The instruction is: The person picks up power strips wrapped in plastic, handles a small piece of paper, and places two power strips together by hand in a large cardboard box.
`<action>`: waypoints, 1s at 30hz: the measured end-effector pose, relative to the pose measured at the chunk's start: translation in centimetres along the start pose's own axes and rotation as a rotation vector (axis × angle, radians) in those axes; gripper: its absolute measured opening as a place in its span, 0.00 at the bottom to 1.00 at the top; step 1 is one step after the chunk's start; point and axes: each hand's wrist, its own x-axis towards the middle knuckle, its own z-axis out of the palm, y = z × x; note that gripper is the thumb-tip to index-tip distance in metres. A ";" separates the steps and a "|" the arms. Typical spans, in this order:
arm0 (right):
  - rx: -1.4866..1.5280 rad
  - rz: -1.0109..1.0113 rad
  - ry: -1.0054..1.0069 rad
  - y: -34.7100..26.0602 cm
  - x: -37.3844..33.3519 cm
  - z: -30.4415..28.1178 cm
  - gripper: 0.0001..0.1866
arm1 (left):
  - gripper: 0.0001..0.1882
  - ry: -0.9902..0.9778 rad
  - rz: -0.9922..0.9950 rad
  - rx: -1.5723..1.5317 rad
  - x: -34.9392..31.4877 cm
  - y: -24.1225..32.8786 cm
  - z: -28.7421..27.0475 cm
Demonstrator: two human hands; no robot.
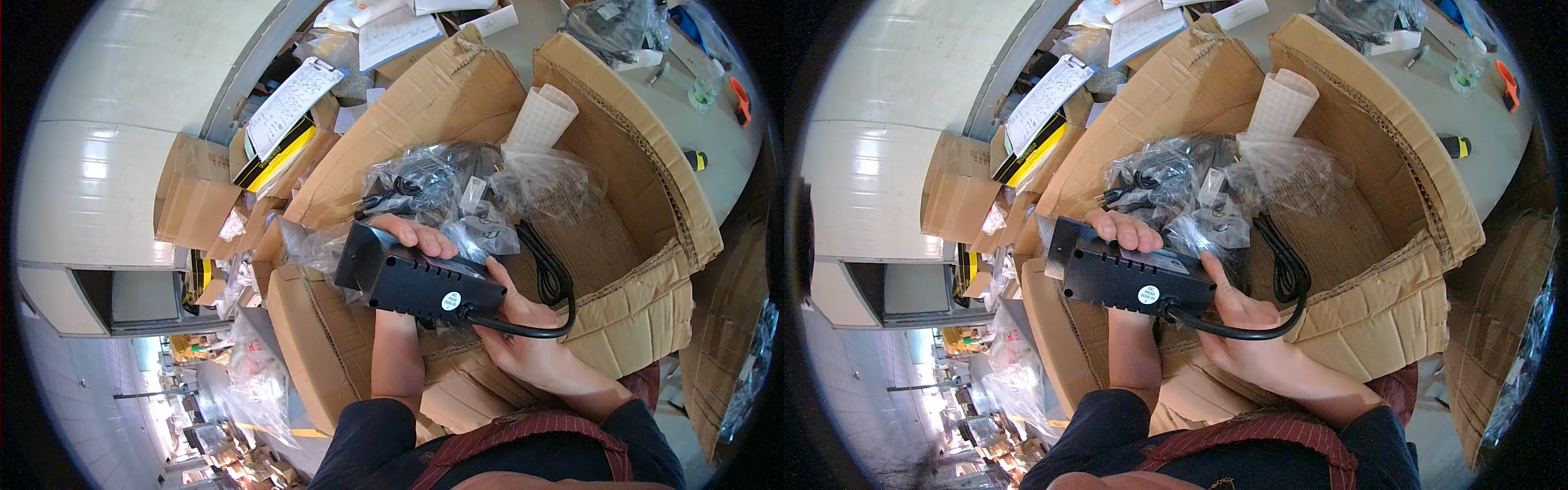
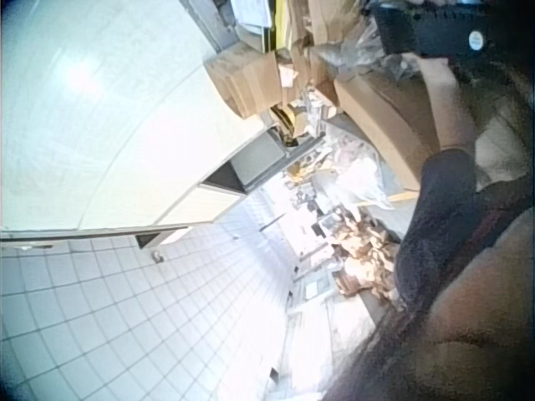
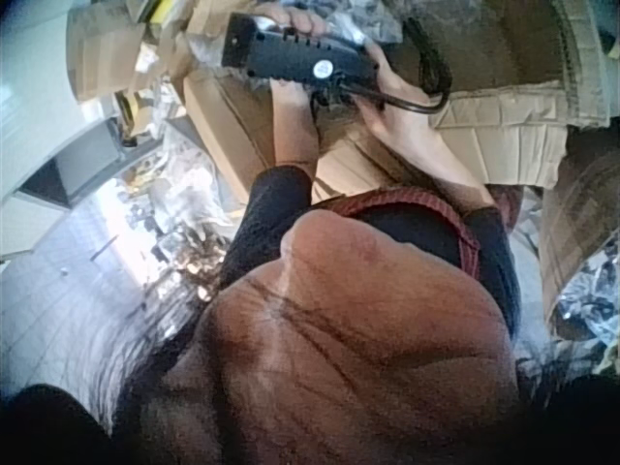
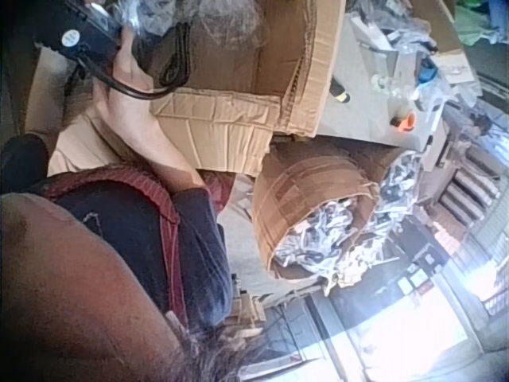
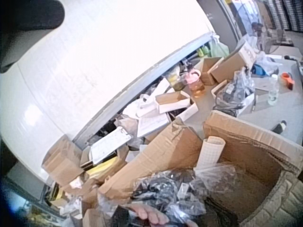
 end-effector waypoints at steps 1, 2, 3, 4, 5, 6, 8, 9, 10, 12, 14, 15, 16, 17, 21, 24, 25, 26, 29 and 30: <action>-0.004 0.002 0.002 0.0 -0.1 0.0 0.42 | 0.11 0.009 0.007 0.000 -0.1 -0.1 0.0; 0.001 0.005 0.005 0.0 -0.2 0.0 0.41 | 0.11 0.008 0.006 -0.004 -0.2 -0.2 0.1; 0.007 0.009 0.007 0.0 -0.3 0.1 0.41 | 0.11 0.012 0.011 0.005 -0.3 -0.3 0.1; 0.007 0.008 0.008 -0.2 -0.2 0.1 0.41 | 0.11 0.015 0.017 0.018 -0.3 -0.2 0.2; 0.012 0.011 0.009 -0.3 -0.2 0.1 0.41 | 0.11 0.015 0.017 0.019 -0.2 -0.2 0.3; 0.018 0.016 0.011 -0.3 -0.3 0.1 0.41 | 0.11 0.012 0.017 0.013 -0.2 -0.1 0.3; 0.008 0.003 0.025 -0.1 -0.2 0.2 0.41 | 0.11 0.009 0.015 0.004 -0.2 -0.3 0.1; -0.001 -0.009 0.039 0.1 -0.2 0.3 0.41 | 0.11 0.010 0.012 0.002 -0.1 -0.4 0.0; 0.001 -0.010 0.039 0.1 -0.1 0.4 0.41 | 0.12 0.012 0.012 0.004 0.0 -0.3 0.1; 0.022 -0.013 0.045 0.1 0.0 0.5 0.41 | 0.12 0.020 0.012 -0.001 0.0 -0.1 0.4; 0.022 -0.010 0.032 -0.4 0.1 0.2 0.41 | 0.12 0.033 0.014 -0.007 0.0 0.1 0.4; 0.022 -0.008 0.020 -0.6 0.2 0.1 0.41 | 0.12 0.024 0.012 -0.014 0.0 0.2 0.3; 0.020 -0.004 0.022 -0.4 0.2 0.1 0.41 | 0.12 0.015 0.010 -0.029 0.1 0.0 0.2; 0.023 -0.002 0.027 -0.3 0.2 0.0 0.40 | 0.12 0.014 0.008 -0.033 0.1 -0.2 0.1; 0.031 -0.075 0.070 0.8 0.1 0.7 0.46 | 0.13 0.044 -0.005 -0.043 0.1 -0.4 0.5; 0.040 -0.029 0.054 0.0 0.3 0.3 0.43 | 0.20 0.104 -0.016 -0.046 -0.3 -0.2 0.9; 0.033 -0.032 0.054 -0.1 0.3 0.4 0.43 | 0.28 0.146 -0.020 -0.042 -0.4 -0.1 1.1; 0.074 -0.063 0.107 -0.1 0.4 0.6 0.42 | 0.33 0.118 -0.015 -0.018 -0.3 -0.1 1.2; 0.159 -0.075 0.174 0.4 0.5 1.4 0.39 | 0.42 -0.023 -0.069 0.109 0.2 0.7 0.0; 0.217 -0.050 0.188 0.3 0.6 1.4 0.38 | 0.45 0.000 -0.069 0.141 0.1 0.7 0.0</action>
